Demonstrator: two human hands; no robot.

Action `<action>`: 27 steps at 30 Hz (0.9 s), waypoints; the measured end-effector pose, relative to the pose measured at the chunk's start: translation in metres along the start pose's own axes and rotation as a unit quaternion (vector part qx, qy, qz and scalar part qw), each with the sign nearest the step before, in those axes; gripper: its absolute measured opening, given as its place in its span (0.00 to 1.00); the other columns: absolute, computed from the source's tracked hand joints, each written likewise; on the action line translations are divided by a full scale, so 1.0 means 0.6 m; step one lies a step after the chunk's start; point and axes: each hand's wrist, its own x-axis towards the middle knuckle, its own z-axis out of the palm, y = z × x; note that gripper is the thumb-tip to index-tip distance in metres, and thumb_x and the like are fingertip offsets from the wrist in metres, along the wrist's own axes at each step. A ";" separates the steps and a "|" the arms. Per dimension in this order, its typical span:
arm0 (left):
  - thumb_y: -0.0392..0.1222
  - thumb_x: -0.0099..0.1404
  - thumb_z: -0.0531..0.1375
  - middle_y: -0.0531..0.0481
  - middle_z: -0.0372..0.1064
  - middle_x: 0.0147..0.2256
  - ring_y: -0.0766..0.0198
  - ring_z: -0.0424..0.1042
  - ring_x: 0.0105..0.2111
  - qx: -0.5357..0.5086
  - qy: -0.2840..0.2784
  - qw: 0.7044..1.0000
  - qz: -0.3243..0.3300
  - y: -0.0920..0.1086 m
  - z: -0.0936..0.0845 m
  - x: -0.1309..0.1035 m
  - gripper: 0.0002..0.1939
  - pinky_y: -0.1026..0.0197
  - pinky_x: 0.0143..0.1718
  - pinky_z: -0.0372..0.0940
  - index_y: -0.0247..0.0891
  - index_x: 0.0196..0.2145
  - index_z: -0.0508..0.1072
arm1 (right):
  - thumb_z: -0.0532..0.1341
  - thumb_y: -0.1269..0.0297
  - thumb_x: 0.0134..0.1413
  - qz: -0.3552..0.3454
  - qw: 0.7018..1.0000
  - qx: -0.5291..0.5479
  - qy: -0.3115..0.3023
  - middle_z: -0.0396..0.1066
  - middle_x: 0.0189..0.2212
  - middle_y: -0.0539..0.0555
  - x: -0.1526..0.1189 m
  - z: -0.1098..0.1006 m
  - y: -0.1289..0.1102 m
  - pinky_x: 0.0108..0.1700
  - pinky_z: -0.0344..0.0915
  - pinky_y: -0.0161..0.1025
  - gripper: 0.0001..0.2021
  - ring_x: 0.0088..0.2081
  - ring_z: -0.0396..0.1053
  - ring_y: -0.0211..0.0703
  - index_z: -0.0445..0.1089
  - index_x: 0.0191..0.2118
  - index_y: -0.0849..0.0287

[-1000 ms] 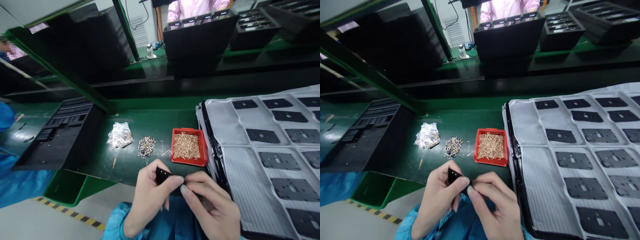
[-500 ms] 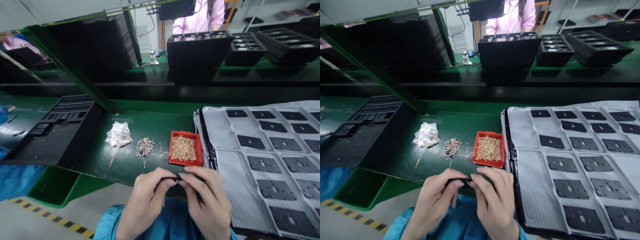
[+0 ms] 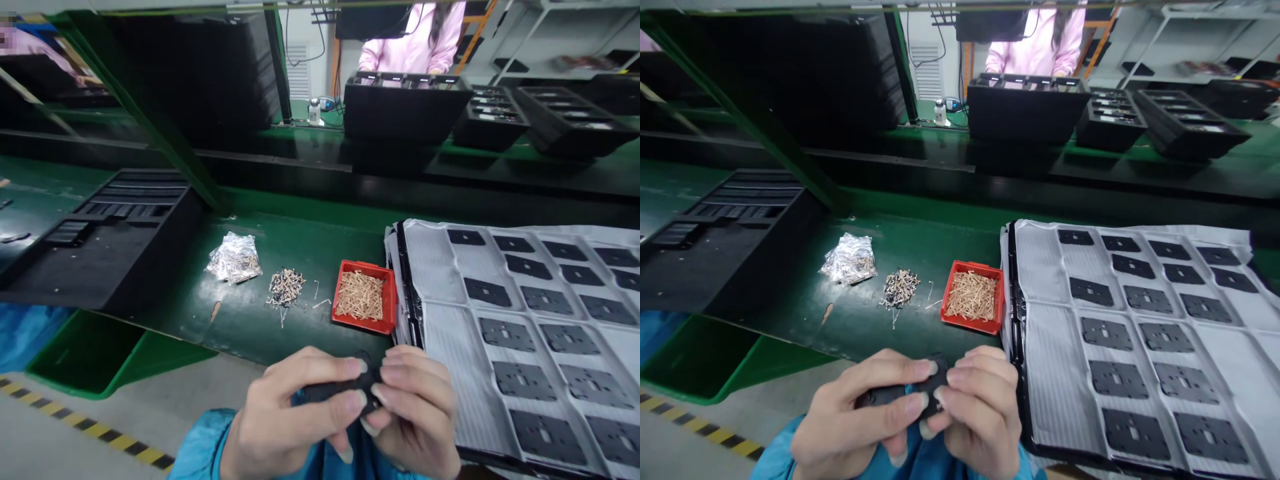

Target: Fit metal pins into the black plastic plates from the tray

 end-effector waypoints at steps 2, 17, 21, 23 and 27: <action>0.40 0.75 0.64 0.44 0.84 0.40 0.59 0.83 0.26 -0.031 -0.002 0.999 -0.041 0.003 0.001 0.003 0.17 0.55 0.32 0.83 0.44 0.60 0.79 | 0.62 0.61 0.72 -0.024 0.999 0.009 0.024 0.72 0.32 0.51 -0.004 0.001 0.003 0.33 0.76 0.47 0.13 0.36 0.73 0.43 0.71 0.32 0.55; 0.43 0.78 0.60 0.50 0.78 0.34 0.64 0.77 0.29 0.327 0.032 0.937 -0.120 -0.151 -0.045 0.282 0.10 0.59 0.33 0.76 0.33 0.44 0.78 | 0.63 0.69 0.69 0.186 0.971 -0.103 -0.108 0.74 0.55 0.62 -0.013 0.002 0.011 0.55 0.75 0.49 0.22 0.56 0.73 0.50 0.66 0.65 0.58; 0.45 0.75 0.65 0.42 0.75 0.53 0.54 0.79 0.46 0.365 -0.015 0.905 -0.221 -0.266 -0.027 0.431 0.17 0.48 0.46 0.78 0.35 0.57 0.74 | 0.60 0.73 0.69 0.091 0.971 -0.014 -0.221 0.80 0.45 0.58 -0.017 0.007 0.006 0.53 0.76 0.40 0.13 0.49 0.77 0.44 0.74 0.55 0.60; 0.45 0.75 0.65 0.40 0.73 0.57 0.51 0.78 0.50 0.389 -0.029 0.888 -0.244 -0.289 -0.018 0.441 0.19 0.45 0.50 0.76 0.36 0.59 0.73 | 0.61 0.73 0.68 0.080 0.963 0.016 -0.256 0.80 0.42 0.57 -0.021 0.004 0.006 0.49 0.77 0.40 0.11 0.45 0.78 0.44 0.74 0.53 0.60; 0.44 0.75 0.65 0.41 0.72 0.58 0.50 0.76 0.54 0.413 -0.069 0.873 -0.251 -0.285 -0.023 0.332 0.18 0.42 0.53 0.74 0.37 0.58 0.74 | 0.59 0.72 0.70 0.091 0.957 0.051 -0.272 0.79 0.34 0.55 -0.027 0.011 0.006 0.39 0.76 0.40 0.06 0.36 0.76 0.44 0.73 0.47 0.59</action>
